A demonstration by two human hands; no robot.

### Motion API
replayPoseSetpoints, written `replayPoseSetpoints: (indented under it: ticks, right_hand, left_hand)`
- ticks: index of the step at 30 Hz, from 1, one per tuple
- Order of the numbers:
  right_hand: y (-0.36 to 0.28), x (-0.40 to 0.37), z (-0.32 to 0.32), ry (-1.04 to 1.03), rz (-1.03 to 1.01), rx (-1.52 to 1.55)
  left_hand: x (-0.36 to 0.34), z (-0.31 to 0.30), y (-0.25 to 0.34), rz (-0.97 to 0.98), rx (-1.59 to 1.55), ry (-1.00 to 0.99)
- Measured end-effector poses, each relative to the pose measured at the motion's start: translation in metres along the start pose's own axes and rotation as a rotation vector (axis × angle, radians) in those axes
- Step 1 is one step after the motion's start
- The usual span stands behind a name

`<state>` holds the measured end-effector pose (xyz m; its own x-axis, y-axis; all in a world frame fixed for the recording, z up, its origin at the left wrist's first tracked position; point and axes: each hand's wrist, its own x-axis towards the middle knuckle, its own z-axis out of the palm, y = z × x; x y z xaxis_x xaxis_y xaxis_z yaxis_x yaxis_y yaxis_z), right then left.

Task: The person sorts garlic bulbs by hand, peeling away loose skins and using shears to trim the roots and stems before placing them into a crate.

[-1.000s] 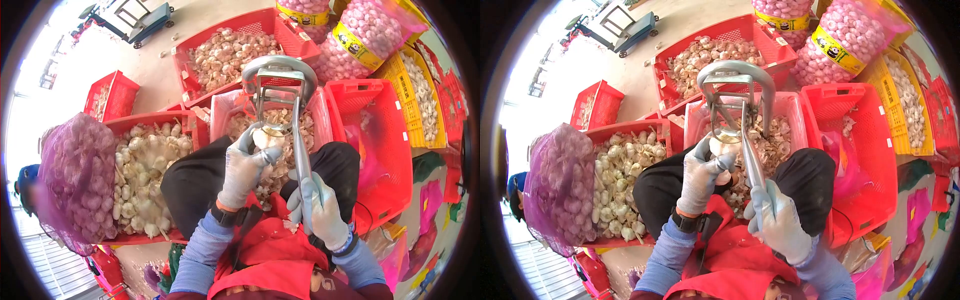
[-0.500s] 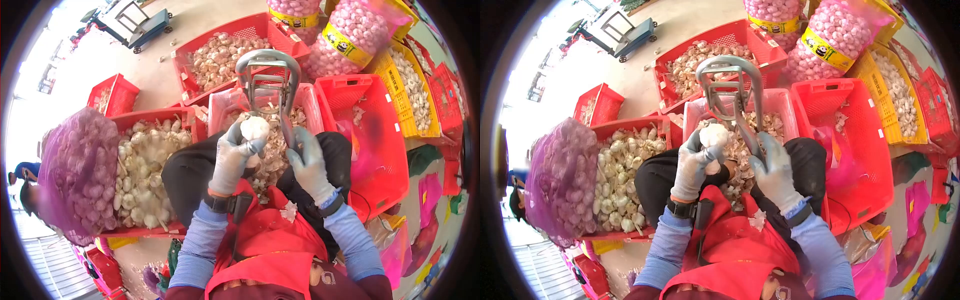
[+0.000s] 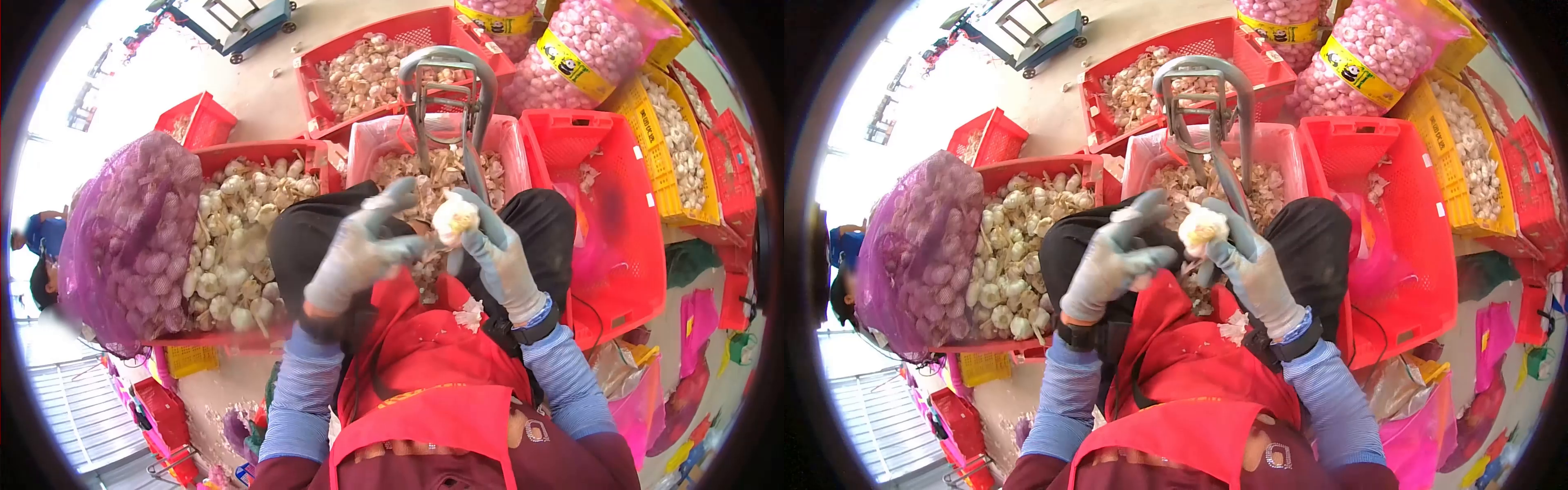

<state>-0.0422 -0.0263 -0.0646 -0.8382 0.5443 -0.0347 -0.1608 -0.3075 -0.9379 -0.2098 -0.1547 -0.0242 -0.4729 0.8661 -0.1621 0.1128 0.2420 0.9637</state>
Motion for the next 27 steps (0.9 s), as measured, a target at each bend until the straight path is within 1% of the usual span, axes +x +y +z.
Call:
replayPoseSetpoints:
  ticks: [1,2,3,4,5,6,7,8,9,11,12,13,14,15,16,17,18,20,21,22,23,24,25,26,27]
  right_hand:
    - [-0.002,-0.001,0.007,0.007,0.023,0.023]
    - [-0.001,-0.001,0.008,0.048,0.050,-0.019]
    - [-0.001,0.001,0.009,0.089,0.075,-0.063]
    - [-0.001,0.002,0.009,0.134,0.100,-0.107]
    - [0.000,0.001,0.009,0.153,0.138,-0.053]
    - [0.000,0.002,0.006,0.138,0.157,-0.088]
    - [-0.002,0.002,0.003,0.124,0.179,-0.124]
    - [-0.004,0.002,0.002,0.110,0.201,-0.159]
    - [-0.006,0.005,0.006,0.171,0.169,-0.105]
    - [-0.009,0.004,0.009,0.115,0.126,0.123]
    - [-0.011,0.001,0.011,0.085,0.106,0.237]
    - [-0.021,-0.007,0.013,-0.057,0.120,0.183]
    - [-0.027,-0.012,0.003,-0.375,0.269,0.057]
    - [-0.021,-0.013,-0.002,-0.638,0.043,-0.238]
    - [-0.017,-0.011,-0.005,-0.885,-0.196,-0.535]
    - [-0.035,-0.008,-0.008,-0.878,-0.159,-0.990]
    - [-0.020,-0.005,-0.015,-0.578,-0.261,-1.158]
    - [-0.011,-0.005,-0.018,-0.157,-0.059,-0.814]
    - [-0.013,-0.002,-0.023,-0.110,0.072,-0.357]
    - [-0.024,0.008,-0.016,-0.051,0.194,0.104]
    - [-0.012,0.013,-0.013,-0.102,0.135,-0.020]
    - [-0.006,0.016,-0.006,-0.131,0.114,0.002]
    - [-0.003,0.019,-0.005,-0.111,0.135,0.028]
    - [-0.002,0.020,-0.002,-0.094,0.161,0.055]
    - [-0.001,0.019,0.005,-0.021,0.164,0.144]
  left_hand:
    - [-0.002,0.009,0.004,-0.038,-0.085,-0.070]
    - [-0.005,0.018,0.008,-0.075,-0.170,-0.138]
    - [-0.006,0.024,0.003,-0.092,-0.214,-0.064]
    - [-0.005,0.024,-0.003,-0.071,-0.222,-0.056]
    - [-0.004,0.025,-0.010,-0.051,-0.231,-0.047]
    - [-0.002,0.026,-0.013,-0.031,-0.242,-0.041]
    - [-0.004,0.028,-0.003,-0.098,-0.284,-0.017]
    - [-0.005,0.029,-0.005,-0.095,-0.244,-0.016]
    - [-0.006,0.027,-0.006,-0.092,-0.202,-0.014]
    - [-0.005,0.024,-0.004,-0.088,-0.169,-0.007]
    - [-0.003,0.024,-0.007,-0.052,-0.258,0.052]
    - [0.000,0.026,-0.012,-0.017,-0.347,0.112]
    - [0.003,0.026,-0.017,0.020,-0.434,0.173]
    - [0.005,0.019,-0.021,0.028,-0.452,0.155]
    - [0.001,0.011,-0.021,-0.031,-0.481,0.122]
    - [0.000,0.006,-0.020,0.000,-0.481,0.109]
    - [-0.001,0.003,-0.019,0.029,-0.483,0.096]
    - [0.000,0.000,-0.024,0.093,-0.442,0.076]
    - [0.000,0.001,-0.027,0.125,-0.423,0.066]
    - [0.000,0.002,-0.029,0.103,-0.389,0.030]
    - [0.002,0.004,-0.031,0.086,-0.353,-0.009]
    - [0.004,0.006,-0.031,0.070,-0.318,-0.049]
    - [0.002,0.010,-0.023,0.034,-0.327,-0.036]
    - [0.003,0.013,-0.029,0.152,-0.119,0.046]
    - [0.005,0.016,-0.041,0.266,0.092,0.130]
